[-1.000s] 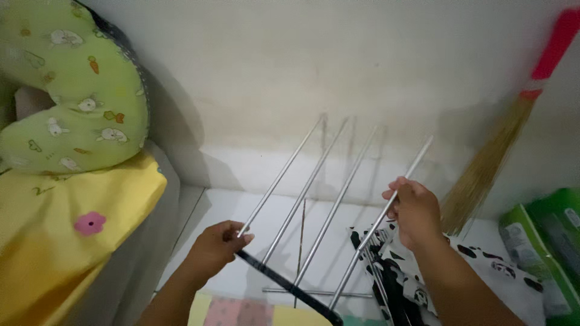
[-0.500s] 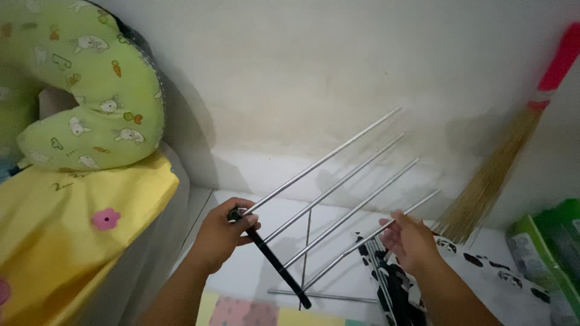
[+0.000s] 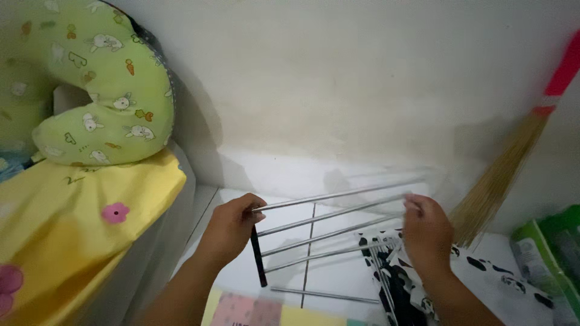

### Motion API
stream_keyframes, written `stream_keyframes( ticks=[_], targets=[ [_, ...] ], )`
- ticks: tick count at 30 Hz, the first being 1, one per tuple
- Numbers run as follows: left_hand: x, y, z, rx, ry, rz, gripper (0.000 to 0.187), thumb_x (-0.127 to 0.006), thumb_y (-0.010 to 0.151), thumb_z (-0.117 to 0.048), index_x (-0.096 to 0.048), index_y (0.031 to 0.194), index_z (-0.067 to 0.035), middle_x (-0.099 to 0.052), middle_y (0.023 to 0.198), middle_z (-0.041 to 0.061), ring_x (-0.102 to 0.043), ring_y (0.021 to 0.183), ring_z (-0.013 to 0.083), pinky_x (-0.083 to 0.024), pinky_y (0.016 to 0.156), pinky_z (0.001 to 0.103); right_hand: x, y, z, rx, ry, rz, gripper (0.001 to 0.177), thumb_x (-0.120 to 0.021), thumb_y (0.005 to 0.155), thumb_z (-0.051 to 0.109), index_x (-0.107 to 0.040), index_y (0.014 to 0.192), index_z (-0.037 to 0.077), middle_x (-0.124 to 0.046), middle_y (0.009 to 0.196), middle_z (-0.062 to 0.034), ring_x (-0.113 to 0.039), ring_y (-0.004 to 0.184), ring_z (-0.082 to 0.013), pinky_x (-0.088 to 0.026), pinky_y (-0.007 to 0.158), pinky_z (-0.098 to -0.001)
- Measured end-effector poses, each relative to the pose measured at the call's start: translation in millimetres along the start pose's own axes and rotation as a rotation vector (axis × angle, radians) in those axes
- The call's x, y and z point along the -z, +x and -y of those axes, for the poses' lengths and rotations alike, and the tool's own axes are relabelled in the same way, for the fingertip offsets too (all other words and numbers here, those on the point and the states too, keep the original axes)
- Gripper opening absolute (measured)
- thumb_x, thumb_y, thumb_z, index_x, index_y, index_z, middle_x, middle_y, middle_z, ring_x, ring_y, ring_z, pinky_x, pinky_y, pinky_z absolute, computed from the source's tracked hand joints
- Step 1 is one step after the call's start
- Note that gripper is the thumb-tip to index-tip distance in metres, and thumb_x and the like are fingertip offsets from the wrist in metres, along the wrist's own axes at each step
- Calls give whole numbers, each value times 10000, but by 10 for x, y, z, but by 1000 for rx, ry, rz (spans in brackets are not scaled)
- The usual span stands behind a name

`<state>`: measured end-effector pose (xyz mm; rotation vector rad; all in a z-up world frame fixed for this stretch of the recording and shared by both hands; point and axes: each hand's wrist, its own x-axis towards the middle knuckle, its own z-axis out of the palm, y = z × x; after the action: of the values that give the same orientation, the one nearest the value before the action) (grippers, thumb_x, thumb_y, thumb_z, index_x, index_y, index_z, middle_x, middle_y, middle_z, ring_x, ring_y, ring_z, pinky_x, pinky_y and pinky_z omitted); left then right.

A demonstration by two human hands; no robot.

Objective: The person assembles a metal rack by inserting vertical poles into a base, attaching a cow-print fabric panel, and securing it with a black plastic bar. The person then adds additional metal poles to the structure.

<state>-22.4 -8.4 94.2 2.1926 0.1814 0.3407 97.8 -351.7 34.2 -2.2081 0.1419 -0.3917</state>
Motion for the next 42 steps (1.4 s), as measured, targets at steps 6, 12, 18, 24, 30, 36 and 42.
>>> stream_keyframes(
  ticks=[6,12,18,24,30,36,42],
  targets=[
    [-16,-77,-102,-162,33,-7,146,-706,900,-90,-692,1044,-68,-736,879,111,-651,735,220,-549,707,373,-55,-196,750,843,-334,195,322,-611,918,325,-732,1154,141,-719,1201,-87,-584,1197,-337,-289,1055,-531],
    [28,-76,-27,-82,-113,-200,319,-743,834,-103,-595,1115,-74,-748,909,71,-725,856,153,-567,713,334,-99,-386,1100,465,-471,619,328,-539,986,407,-687,1199,207,-723,1084,-4,-664,1050,-214,-524,952,-387],
    [0,-104,152,-83,-127,-298,361,-798,818,-129,-674,1148,-54,-777,908,65,-741,846,134,-558,721,300,-223,-493,987,625,-467,554,307,-501,994,417,-676,1151,220,-726,1054,2,-678,976,-271,-541,855,-413],
    [8,-119,98,183,-124,-152,356,-732,889,-134,-644,1227,-71,-755,827,108,-675,688,190,-531,635,329,-236,-534,949,590,-475,594,283,-503,994,385,-680,1142,223,-746,1003,-42,-701,879,-303,-557,781,-439],
    [-36,-33,244,-18,-92,-272,322,-678,889,-60,-637,1208,-44,-770,913,137,-749,787,225,-576,730,355,-116,-500,1088,272,-417,966,313,-400,1031,333,-670,1022,176,-603,678,-87,-548,611,-200,-497,648,-399],
    [116,27,472,-48,6,-388,270,-721,894,-104,-660,1151,-50,-775,1035,135,-772,942,232,-576,799,344,-90,-368,1010,150,-224,1087,480,-365,1043,454,-675,967,96,-440,607,-25,-387,550,-167,-412,572,-349],
    [202,-49,548,150,-103,-345,227,-712,930,-157,-662,1130,-61,-801,977,94,-736,846,195,-564,748,341,-146,-75,495,-197,191,899,324,-520,933,210,-691,1167,64,-578,674,-42,-533,609,-183,-509,628,-344]
  ],
)
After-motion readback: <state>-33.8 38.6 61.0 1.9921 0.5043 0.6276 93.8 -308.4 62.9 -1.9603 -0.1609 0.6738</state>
